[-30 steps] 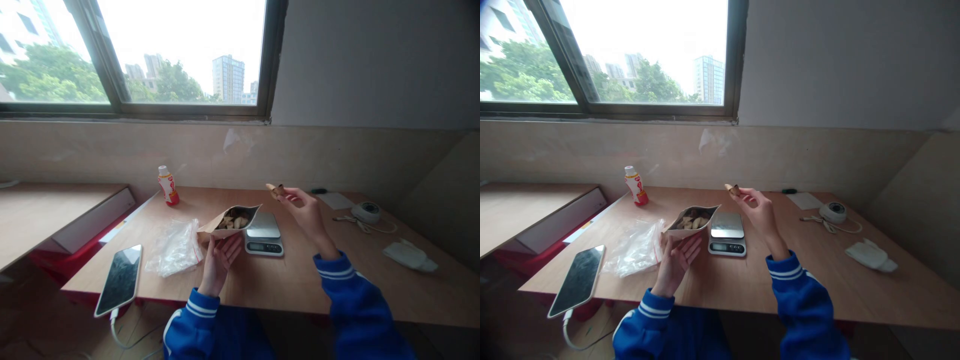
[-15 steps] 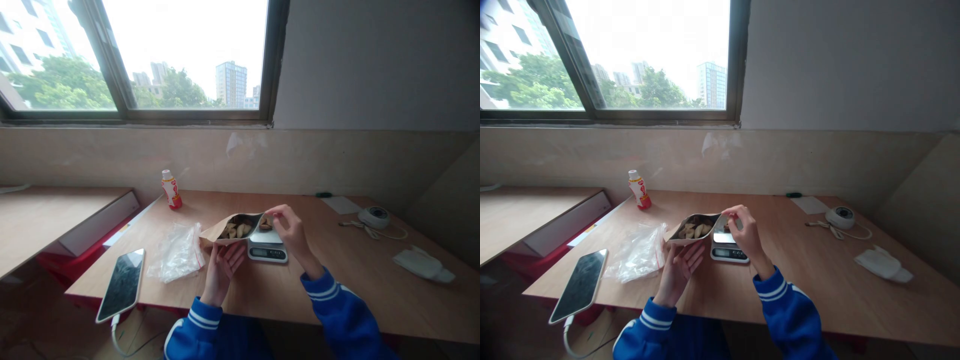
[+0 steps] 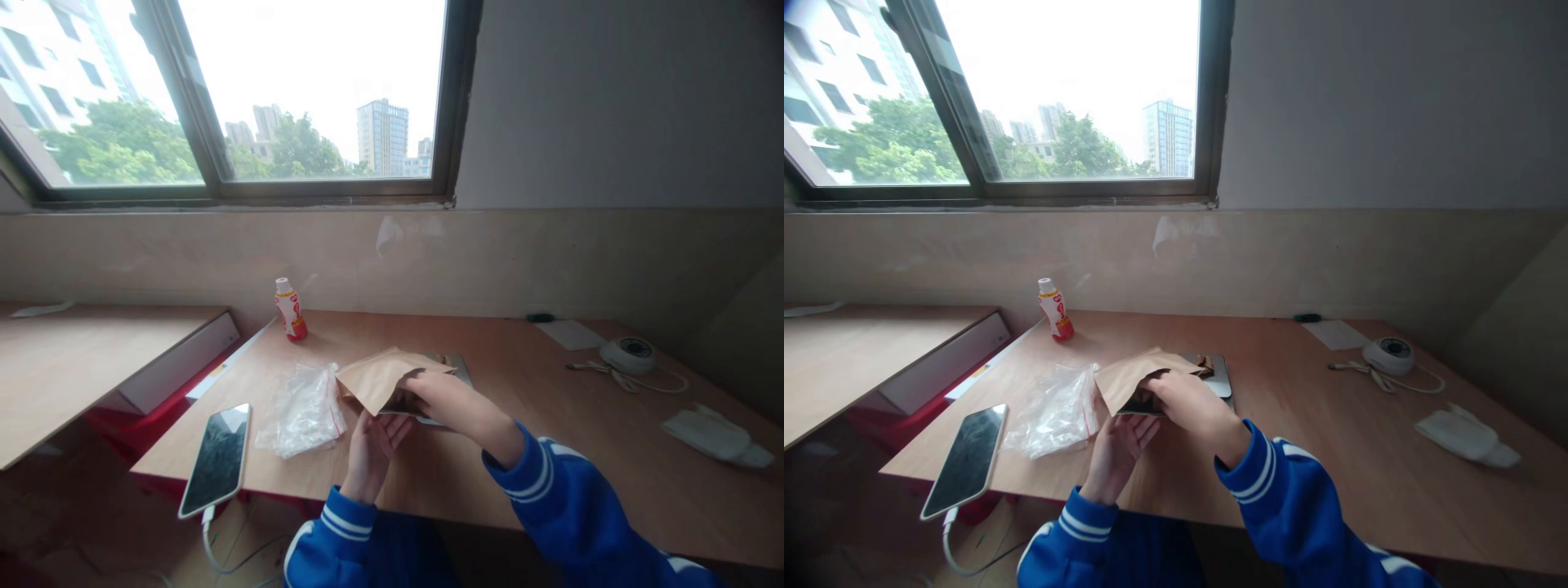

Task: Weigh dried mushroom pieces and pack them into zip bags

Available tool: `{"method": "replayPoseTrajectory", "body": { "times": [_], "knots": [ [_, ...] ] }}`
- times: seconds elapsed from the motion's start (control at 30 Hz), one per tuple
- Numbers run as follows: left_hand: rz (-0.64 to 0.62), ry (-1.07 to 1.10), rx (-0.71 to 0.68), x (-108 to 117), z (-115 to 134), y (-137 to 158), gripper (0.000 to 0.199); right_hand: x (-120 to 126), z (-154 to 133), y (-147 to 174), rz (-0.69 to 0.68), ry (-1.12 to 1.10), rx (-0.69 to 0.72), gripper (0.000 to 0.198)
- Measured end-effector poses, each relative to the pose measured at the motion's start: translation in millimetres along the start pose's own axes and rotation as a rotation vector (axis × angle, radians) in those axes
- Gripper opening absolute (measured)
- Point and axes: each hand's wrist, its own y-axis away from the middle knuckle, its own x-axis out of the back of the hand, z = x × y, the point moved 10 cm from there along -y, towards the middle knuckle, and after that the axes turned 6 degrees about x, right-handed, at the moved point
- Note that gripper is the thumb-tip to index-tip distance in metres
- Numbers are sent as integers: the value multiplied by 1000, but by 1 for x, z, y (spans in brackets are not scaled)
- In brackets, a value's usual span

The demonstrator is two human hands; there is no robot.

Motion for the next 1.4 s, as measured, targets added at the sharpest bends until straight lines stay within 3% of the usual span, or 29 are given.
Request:
{"method": "replayPoseTrajectory", "body": {
  "times": [0.17,0.33,0.6,0.83,0.93,1.0,1.07,1.13,1.2,1.27,1.4],
  "knots": [
    [-2,15,-26,7,3,-4,26,-15,-7,-9,-105,246,-88,30],
    [-40,18,-49,4,12,-4,29,-14,-16,-11,-72,336,16,26],
    [-80,11,-56,-4,17,-2,33,21,-13,20,293,168,161,16],
    [-81,25,-4,-5,16,-7,34,53,-4,46,586,93,169,13],
    [-73,25,-14,-2,19,-8,31,66,7,61,728,-51,106,11],
    [-45,19,-20,-1,22,-8,27,71,29,77,862,-205,8,10],
    [-22,15,-36,-2,26,-7,23,64,68,96,998,-349,-189,13],
    [-18,16,-44,-6,30,-7,23,41,113,115,1061,-465,-423,27],
    [-24,22,-40,-10,32,-6,26,10,148,119,996,-554,-548,38],
    [-24,31,-31,-13,32,-6,31,-17,167,110,840,-562,-566,43],
    [-15,31,-38,-11,32,-7,32,-47,168,80,509,-312,-488,34]
  ]
}}
